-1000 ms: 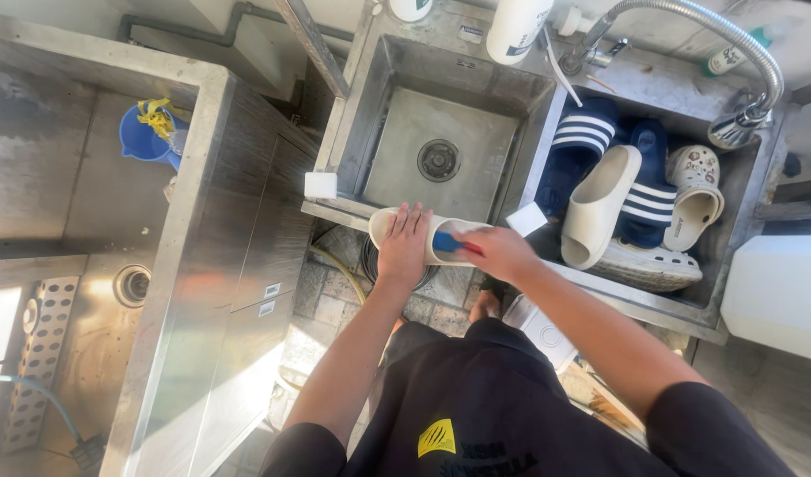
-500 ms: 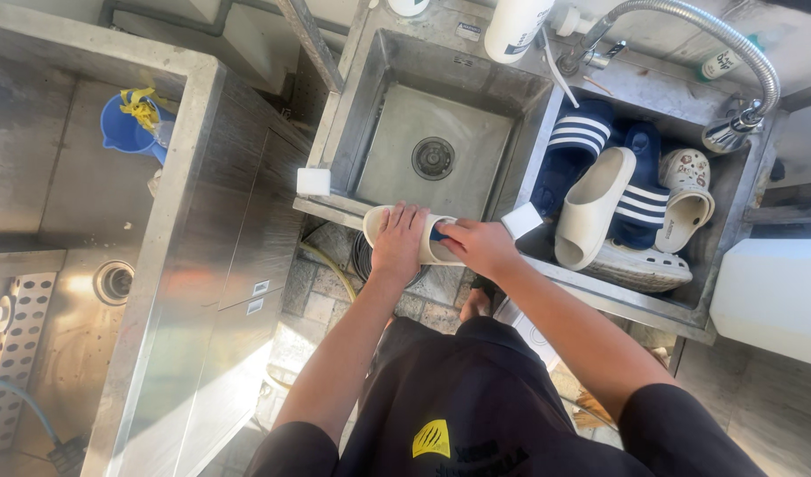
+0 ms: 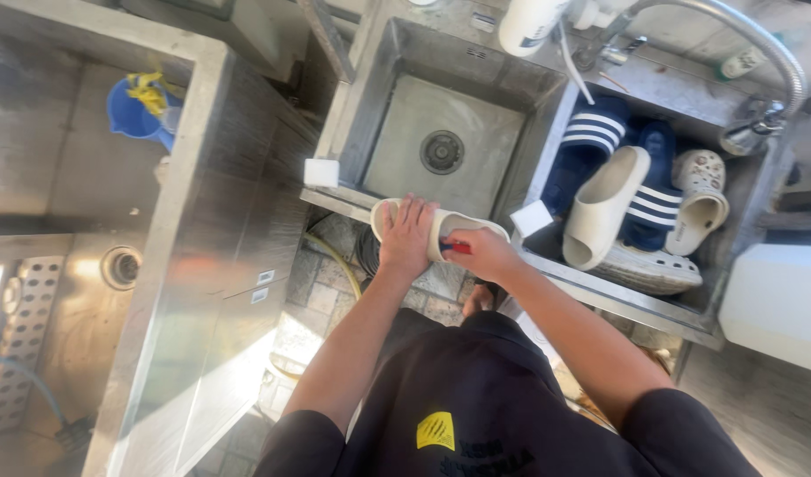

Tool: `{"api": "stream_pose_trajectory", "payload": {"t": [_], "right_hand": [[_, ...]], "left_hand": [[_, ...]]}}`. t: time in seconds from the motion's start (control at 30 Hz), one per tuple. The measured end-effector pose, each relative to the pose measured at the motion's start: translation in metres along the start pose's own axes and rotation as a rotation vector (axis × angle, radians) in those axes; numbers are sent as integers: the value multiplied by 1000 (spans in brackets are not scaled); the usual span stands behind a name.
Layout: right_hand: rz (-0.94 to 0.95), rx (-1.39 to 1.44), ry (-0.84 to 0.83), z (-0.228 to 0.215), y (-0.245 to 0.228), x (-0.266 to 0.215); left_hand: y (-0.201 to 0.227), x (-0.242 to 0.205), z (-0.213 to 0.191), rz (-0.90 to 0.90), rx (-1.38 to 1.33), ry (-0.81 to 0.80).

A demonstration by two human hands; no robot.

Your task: The person cleans a white slide sandal using a white sponge and a blue brush. They scrub the interior and exterior surfaces of the slide over a stainless steel sink.

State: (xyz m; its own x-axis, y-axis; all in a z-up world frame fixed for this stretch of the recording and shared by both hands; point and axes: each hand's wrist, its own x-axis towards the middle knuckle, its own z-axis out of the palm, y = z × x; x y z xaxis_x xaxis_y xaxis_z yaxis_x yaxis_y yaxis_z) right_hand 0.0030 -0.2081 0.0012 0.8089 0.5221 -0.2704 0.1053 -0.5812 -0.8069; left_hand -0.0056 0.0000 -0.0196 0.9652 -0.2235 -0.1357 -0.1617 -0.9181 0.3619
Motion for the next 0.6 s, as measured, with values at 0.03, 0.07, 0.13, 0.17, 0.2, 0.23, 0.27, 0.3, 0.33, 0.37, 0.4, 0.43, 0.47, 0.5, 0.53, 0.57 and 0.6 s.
{"api": "stream_pose_trajectory", "payload": {"t": [0.03,0.07,0.13,0.17,0.2,0.23,0.27,0.3,0.33,0.37,0.4,0.43,0.47,0.5,0.53,0.57,0.6], "right_hand": [[30,38,-2,-1,-3,0],[127,19,-46,-10,-3,-5],[366,35,-105,-44,10,-29],[495,71,-131,-62,17,-41],[427,-22,-98,-83,25,-53],[359,-111,-60,-95,31,-61],[337,-136,-39,-94,33,-65],[308,-164,-26,-93,34,-69],[278,-191,-12,-94,35,-70],[264,-247,-14,-84,33,-64],[250,-302,-16,-66,28,-53],[125,-241,80,-46,21,-39],[1,-180,177,-26,13,-26],[-56,-207,246,-5,3,-16],[-113,-234,316,9,-4,-10],[-140,-236,339,9,-3,-11],[-167,-239,363,9,-2,-13]], "left_hand": [[2,1,-3,12,38,-4],[2,1,-6,24,77,-7],[4,3,-10,13,45,-48],[5,3,-12,-2,26,-67],[6,3,-13,-10,11,-72],[6,3,-14,-14,-1,-78],[6,4,-15,-18,-13,-85],[6,5,-15,-5,0,-60],[5,8,-14,8,12,-34],[6,7,-12,33,22,-22],[6,4,-9,30,27,-37],[5,5,-9,23,35,-42],[5,5,-10,17,44,-47],[4,5,-11,24,33,-44],[3,4,-12,30,22,-41],[4,3,-13,31,10,-37],[3,4,-15,30,-5,-35]]}}
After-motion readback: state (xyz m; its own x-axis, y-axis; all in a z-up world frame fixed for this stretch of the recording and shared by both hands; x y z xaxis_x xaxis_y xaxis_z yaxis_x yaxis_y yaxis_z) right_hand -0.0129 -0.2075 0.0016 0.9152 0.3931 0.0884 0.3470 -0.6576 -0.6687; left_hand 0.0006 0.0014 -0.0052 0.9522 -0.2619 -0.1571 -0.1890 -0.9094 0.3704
